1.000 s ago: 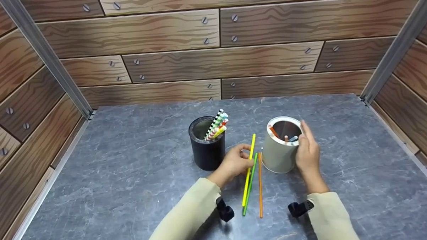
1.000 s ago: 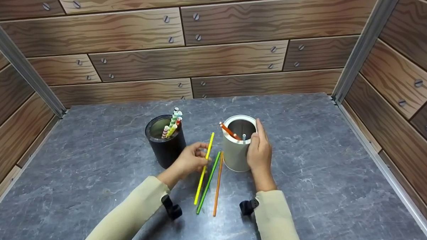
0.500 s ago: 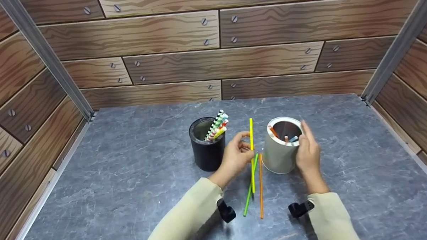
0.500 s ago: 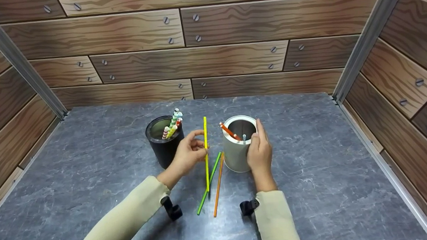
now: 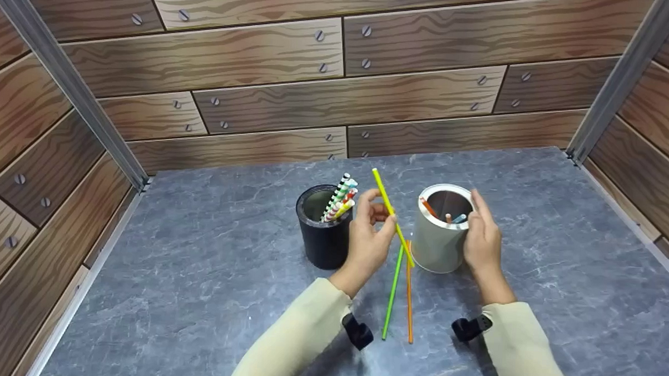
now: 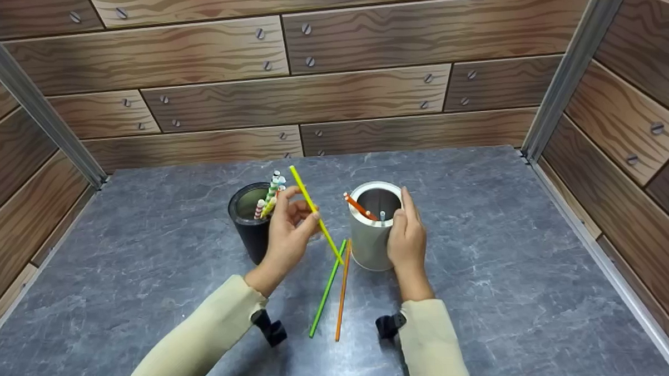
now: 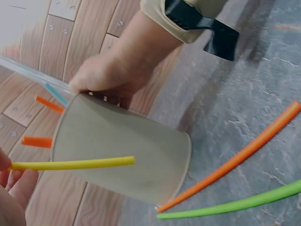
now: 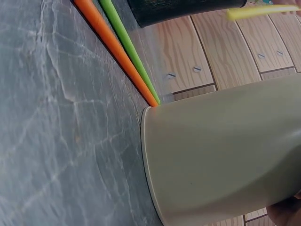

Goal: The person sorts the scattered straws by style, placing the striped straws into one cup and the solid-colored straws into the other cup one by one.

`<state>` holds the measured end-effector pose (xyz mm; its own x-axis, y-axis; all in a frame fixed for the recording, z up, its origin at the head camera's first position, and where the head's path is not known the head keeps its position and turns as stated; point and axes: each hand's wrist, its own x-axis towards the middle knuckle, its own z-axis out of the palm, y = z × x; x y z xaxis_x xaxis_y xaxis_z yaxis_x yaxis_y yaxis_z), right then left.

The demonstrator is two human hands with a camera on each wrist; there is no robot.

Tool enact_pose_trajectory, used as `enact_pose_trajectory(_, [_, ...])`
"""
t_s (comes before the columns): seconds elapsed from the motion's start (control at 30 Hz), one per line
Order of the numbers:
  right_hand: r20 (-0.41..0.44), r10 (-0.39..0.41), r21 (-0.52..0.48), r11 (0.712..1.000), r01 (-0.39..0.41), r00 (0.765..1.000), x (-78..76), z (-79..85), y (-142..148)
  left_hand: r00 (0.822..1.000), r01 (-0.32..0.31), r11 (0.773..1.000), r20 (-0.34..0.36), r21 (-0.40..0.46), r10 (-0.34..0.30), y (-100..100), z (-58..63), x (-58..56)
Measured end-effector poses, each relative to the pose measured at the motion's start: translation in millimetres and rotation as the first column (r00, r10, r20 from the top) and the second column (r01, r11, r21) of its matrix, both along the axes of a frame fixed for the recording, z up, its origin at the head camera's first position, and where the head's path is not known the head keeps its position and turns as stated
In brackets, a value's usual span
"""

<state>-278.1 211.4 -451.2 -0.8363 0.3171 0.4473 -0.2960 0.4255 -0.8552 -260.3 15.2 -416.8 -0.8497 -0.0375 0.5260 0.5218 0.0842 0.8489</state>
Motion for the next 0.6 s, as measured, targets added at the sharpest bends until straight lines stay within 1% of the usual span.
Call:
enact_pose_trajectory(0.1, [-0.013, -0.003, -0.004, 1.0, 0.003, 1.0, -0.4, -1.2, -0.3, 0.999, -0.006, 0.999, -0.046, 0.044, 0.008, 1.4, 6.6, 1.9])
enact_pose_trajectory(0.2, [-0.026, -0.007, 0.0, 1.0, 0.007, 1.0, -0.8, -2.3, -0.2, 0.994, 0.008, 0.992, -0.106, 0.123, 0.005, 3.5, 11.9, 3.4])
enact_pose_trajectory(0.3, [-0.031, -0.012, 0.007, 1.0, 0.012, 0.999, -1.2, -3.2, 0.0, 0.984, 0.023, 0.979, -0.179, 0.201, 0.014, 5.4, 15.1, 5.1])
enact_pose_trajectory(0.37, [-0.035, -0.011, 0.011, 1.0, 0.011, 0.999, -1.3, -3.2, 0.3, 0.975, 0.029, 0.971, -0.219, 0.238, 0.024, 6.7, 16.7, 5.8])
enact_pose_trajectory(0.5, [-0.035, -0.009, 0.013, 1.0, 0.01, 0.999, -1.3, -2.5, 0.6, 0.961, 0.029, 0.963, -0.272, 0.269, 0.047, 9.1, 21.6, 6.7])
enact_pose_trajectory(0.6, [-0.039, -0.005, 0.013, 1.0, 0.005, 0.999, -1.1, -2.1, 0.4, 0.952, 0.029, 0.966, -0.303, 0.255, 0.051, 10.8, 25.1, 6.6])
